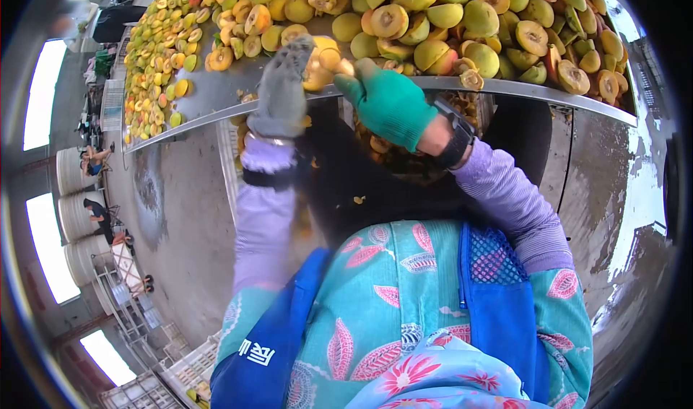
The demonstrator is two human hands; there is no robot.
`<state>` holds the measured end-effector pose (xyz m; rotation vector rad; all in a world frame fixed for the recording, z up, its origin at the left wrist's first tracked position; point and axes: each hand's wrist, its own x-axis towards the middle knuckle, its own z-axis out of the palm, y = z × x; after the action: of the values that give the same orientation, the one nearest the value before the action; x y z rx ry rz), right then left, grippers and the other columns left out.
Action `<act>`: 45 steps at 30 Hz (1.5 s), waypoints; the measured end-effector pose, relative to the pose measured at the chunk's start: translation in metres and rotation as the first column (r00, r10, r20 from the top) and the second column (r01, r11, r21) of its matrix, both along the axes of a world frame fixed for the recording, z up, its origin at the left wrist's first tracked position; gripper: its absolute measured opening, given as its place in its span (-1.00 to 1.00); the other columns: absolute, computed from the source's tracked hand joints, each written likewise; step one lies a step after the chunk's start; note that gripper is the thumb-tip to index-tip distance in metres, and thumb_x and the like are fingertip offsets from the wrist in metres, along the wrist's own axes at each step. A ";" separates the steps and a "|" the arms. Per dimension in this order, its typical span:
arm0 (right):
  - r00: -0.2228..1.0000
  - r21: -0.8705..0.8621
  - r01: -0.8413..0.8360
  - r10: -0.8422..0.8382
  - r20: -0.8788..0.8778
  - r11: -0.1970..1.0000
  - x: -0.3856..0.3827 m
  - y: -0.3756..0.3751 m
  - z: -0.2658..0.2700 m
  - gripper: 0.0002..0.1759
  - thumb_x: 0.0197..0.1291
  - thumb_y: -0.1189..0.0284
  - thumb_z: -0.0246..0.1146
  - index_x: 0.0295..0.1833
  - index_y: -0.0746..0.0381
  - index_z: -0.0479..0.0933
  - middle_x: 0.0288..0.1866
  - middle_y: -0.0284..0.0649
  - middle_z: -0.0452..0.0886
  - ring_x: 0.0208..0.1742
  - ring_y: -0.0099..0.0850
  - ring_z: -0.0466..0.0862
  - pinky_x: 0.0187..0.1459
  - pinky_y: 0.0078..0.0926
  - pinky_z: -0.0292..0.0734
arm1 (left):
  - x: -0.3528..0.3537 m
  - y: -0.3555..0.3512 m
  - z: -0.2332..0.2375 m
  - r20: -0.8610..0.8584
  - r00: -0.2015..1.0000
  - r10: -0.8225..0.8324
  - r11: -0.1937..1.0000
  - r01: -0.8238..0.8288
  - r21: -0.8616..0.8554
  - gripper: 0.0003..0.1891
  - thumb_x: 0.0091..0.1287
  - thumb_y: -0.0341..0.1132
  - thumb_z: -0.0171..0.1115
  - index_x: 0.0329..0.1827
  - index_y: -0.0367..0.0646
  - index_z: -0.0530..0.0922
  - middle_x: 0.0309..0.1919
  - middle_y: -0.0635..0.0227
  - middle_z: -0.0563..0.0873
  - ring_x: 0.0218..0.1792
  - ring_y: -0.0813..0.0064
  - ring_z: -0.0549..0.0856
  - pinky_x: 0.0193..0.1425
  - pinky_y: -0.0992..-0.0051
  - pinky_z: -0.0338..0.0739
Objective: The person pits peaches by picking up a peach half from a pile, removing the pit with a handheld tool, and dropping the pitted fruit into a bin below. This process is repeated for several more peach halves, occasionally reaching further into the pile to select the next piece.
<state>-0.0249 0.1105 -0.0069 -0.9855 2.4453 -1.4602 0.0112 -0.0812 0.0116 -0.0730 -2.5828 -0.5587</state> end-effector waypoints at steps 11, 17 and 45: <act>0.986 0.000 -0.009 0.009 0.166 1.000 0.023 0.022 0.011 -0.54 0.43 0.06 0.00 -0.17 0.29 0.47 -0.42 0.12 0.60 -0.34 0.10 0.63 -0.31 -0.01 0.51 | 0.015 0.068 -0.013 0.019 0.995 0.097 0.875 -0.095 0.474 -0.61 0.55 -0.13 -0.10 0.10 -0.30 0.52 -0.11 0.18 0.70 -0.11 0.33 0.70 0.04 0.38 0.61; 0.948 -0.173 -0.065 0.115 0.296 0.983 0.026 0.023 -0.010 -0.57 0.44 0.11 0.01 -0.12 0.32 0.47 -0.38 0.13 0.60 -0.32 0.12 0.60 -0.29 -0.03 0.47 | 0.011 0.070 0.002 0.031 0.999 0.011 0.700 -0.029 0.713 -0.69 0.49 -0.22 0.04 0.05 -0.30 0.55 -0.14 0.20 0.71 -0.19 0.37 0.71 -0.08 0.43 0.62; 0.898 -0.357 0.182 -0.008 0.439 0.916 0.037 -0.003 -0.018 -0.51 0.44 0.10 -0.01 -0.04 0.38 0.47 -0.42 0.14 0.56 -0.36 0.08 0.62 -0.33 -0.10 0.54 | -0.016 0.094 -0.009 -0.044 0.968 0.247 0.470 -0.079 0.879 -0.68 0.45 -0.15 0.18 -0.12 -0.28 0.66 -0.34 0.44 0.70 -0.35 0.68 0.58 -0.23 0.61 0.50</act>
<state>0.0117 0.1075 -0.0247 -0.5095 1.9491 -2.0027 -0.0045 0.0127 0.0024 0.4606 -1.8030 -1.6493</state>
